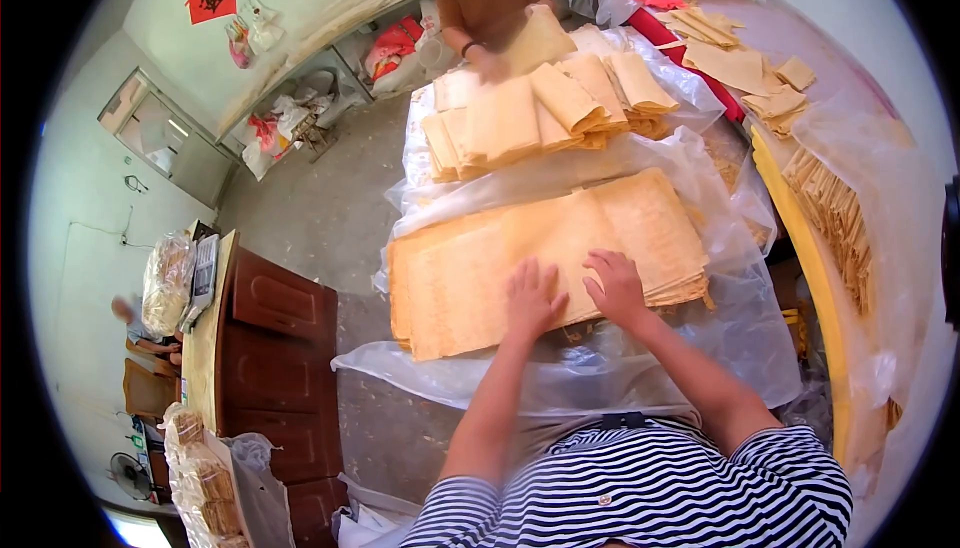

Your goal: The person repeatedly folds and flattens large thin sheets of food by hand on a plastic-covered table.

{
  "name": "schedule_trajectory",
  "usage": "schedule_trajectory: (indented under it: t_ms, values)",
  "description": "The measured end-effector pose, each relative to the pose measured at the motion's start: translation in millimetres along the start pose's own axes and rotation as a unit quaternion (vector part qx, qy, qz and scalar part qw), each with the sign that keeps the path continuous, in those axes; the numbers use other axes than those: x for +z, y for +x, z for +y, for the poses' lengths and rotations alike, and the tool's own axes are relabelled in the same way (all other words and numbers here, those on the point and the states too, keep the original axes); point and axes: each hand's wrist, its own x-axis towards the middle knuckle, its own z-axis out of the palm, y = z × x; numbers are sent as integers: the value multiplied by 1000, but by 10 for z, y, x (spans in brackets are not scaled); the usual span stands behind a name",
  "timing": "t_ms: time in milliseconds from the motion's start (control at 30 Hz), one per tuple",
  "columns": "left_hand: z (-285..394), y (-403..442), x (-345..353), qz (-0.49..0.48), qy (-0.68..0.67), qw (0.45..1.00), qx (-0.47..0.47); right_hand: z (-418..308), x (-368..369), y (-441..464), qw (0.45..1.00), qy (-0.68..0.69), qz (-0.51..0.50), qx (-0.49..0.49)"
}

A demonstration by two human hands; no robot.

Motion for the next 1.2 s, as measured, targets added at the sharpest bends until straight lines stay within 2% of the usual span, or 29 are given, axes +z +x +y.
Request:
schedule_trajectory:
  t_ms: [33, 100, 233, 333, 400, 433, 500, 533, 567, 600, 633, 700, 767, 800, 867, 933, 1000, 1067, 1100, 1167, 1200]
  values:
    - [-21, 6, -21, 0, 3, 1000, 0, 87, 81, 22, 1000, 3, 2, -1]
    - [-61, 11, -48, -42, -11, 999, 6, 301, 235, 38, 993, -101, -65, -14]
    - [-133, 85, -29, -16, -12, 1000, 18, 451, 364, -73, 980, -163, -113, -12]
    - [-200, 337, -25, 8, 22, 999, -28, 467, 364, -105, 978, -167, -128, -9]
    - [-254, 560, -30, -26, 16, 993, -115, 437, 341, -94, 981, -169, -89, -33]
    - [-340, 672, 56, -24, 14, 993, -114, 428, 318, -77, 981, -171, -88, -33]
    - [-533, 855, 245, 29, -2, 986, -166, 402, 270, -80, 988, -112, -102, -35]
    - [-581, 887, 254, 24, -2, 986, -164, 388, 252, -92, 988, -112, -103, -30]
    - [-637, 904, 258, 82, -206, 951, -216, 382, 238, -85, 991, -96, -88, -41]
    - [-657, 894, 224, 135, -400, 869, -259, 377, 227, -85, 993, -79, -73, -53]
    - [-662, 840, 187, 130, -399, 870, -258, 374, 221, -98, 993, -79, -72, -48]
    - [-599, 665, 64, -72, -424, 836, -341, 381, 211, -101, 994, -70, -72, -45]
    - [-174, 340, -279, -71, -617, 698, -357, 392, 220, -98, 995, -67, -65, -44]
    - [-98, 212, -322, -78, -615, 700, -355, 392, 220, -122, 995, -65, -63, -45]
    - [22, 52, -374, -127, -707, 600, -352, 410, 212, -133, 996, -56, -50, -41]
    - [71, 76, -509, -126, -694, 600, -378, 372, 223, -198, 997, -49, -36, -40]
    - [34, 185, -572, -124, -682, 598, -403, 238, 263, -346, 987, 14, 43, -152]
    - [-27, 276, -547, -110, -712, 602, -344, -249, 251, -570, 972, 111, 4, -206]
    - [-33, 299, -558, -117, -711, 601, -345, -404, 248, -571, 974, 109, 4, -200]
    - [6, 450, -577, -127, -741, 587, -300, -572, 235, -516, 967, 77, -72, -232]
    - [94, 502, -661, -109, -742, 597, -287, -512, 286, -473, 968, 74, -69, -228]
